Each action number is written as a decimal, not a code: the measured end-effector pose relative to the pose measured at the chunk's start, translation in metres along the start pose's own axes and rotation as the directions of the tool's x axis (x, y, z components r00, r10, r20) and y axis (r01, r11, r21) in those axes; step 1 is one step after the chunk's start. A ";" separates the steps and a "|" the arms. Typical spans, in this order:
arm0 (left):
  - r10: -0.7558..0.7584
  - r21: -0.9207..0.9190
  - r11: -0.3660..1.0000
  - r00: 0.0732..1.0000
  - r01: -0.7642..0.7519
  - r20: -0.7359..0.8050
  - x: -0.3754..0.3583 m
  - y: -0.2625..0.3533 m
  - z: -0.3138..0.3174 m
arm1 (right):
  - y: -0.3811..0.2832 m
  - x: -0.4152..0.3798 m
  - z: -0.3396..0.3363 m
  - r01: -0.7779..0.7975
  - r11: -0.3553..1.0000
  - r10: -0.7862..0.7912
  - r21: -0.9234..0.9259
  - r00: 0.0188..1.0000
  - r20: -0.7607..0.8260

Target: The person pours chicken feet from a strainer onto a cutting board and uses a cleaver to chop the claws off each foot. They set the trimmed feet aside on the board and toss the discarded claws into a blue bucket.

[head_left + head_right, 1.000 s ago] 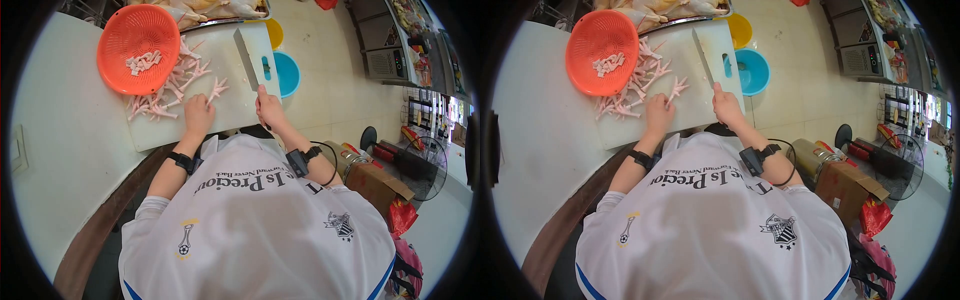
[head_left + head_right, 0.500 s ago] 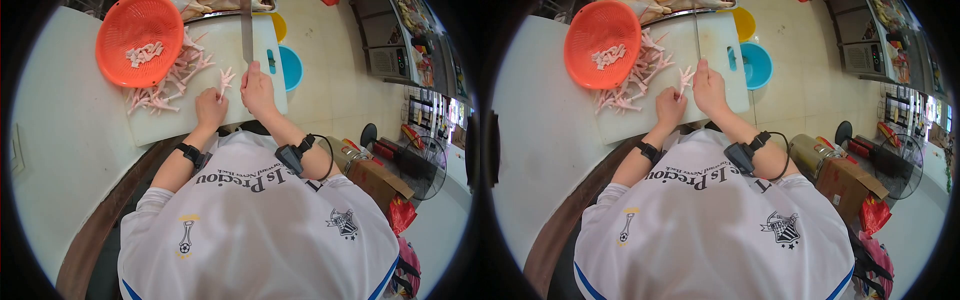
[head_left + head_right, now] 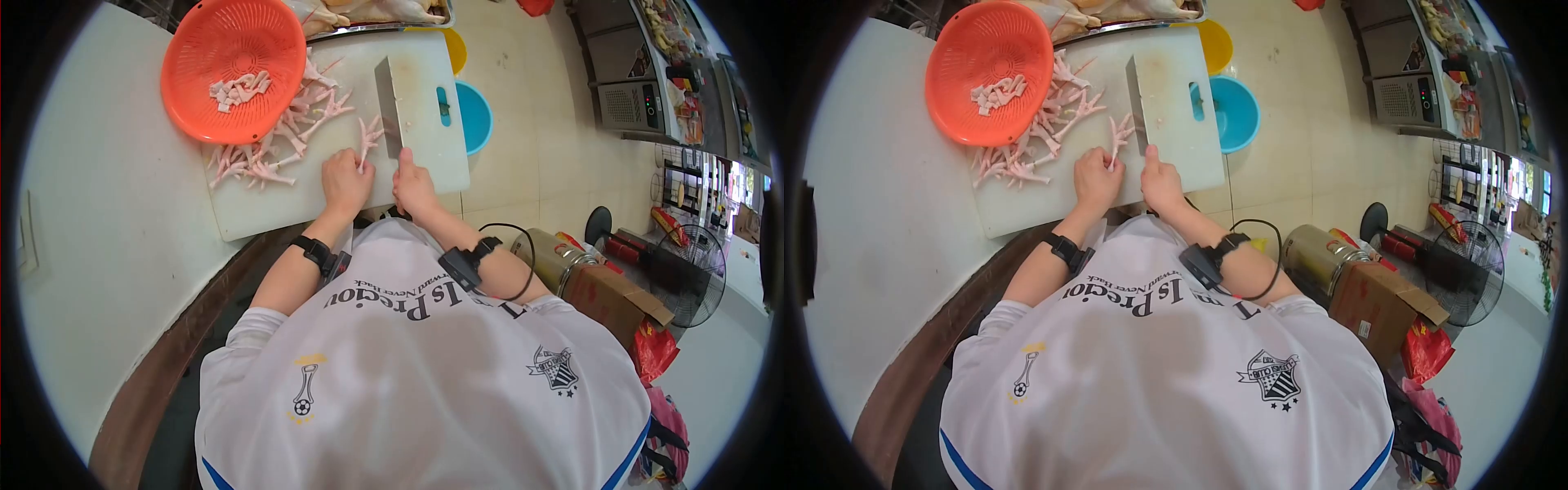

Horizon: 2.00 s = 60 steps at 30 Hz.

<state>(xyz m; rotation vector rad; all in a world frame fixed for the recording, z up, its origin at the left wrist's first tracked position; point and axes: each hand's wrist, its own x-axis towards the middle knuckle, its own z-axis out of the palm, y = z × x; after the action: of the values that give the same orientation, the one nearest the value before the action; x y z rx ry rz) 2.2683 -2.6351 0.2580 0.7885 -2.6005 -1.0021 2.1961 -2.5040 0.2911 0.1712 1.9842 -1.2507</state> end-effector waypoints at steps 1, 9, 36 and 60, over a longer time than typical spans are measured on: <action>0.004 -0.001 1.000 1.000 -0.004 0.009 -0.002 0.000 0.002 | 0.002 0.004 0.005 0.090 0.996 -0.089 0.012 0.996 -0.028; -0.010 0.025 1.000 0.998 0.012 -0.059 0.001 -0.002 0.009 | -0.020 0.001 -0.011 -0.015 0.994 0.010 0.111 0.999 0.040; 0.292 -0.051 0.954 0.883 -0.294 0.368 0.076 -0.003 -0.033 | 0.001 -0.017 -0.032 0.039 0.996 -0.049 0.086 0.992 0.117; 0.067 -0.064 0.997 0.932 -0.048 0.357 0.070 -0.015 -0.029 | 0.014 -0.015 -0.036 0.027 0.978 -0.012 -0.209 0.997 0.070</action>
<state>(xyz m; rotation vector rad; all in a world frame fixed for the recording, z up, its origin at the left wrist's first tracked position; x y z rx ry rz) 2.2283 -2.6997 0.2719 0.5534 -2.8624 -1.3000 2.1940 -2.4633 0.2987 0.0045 2.0467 -1.0365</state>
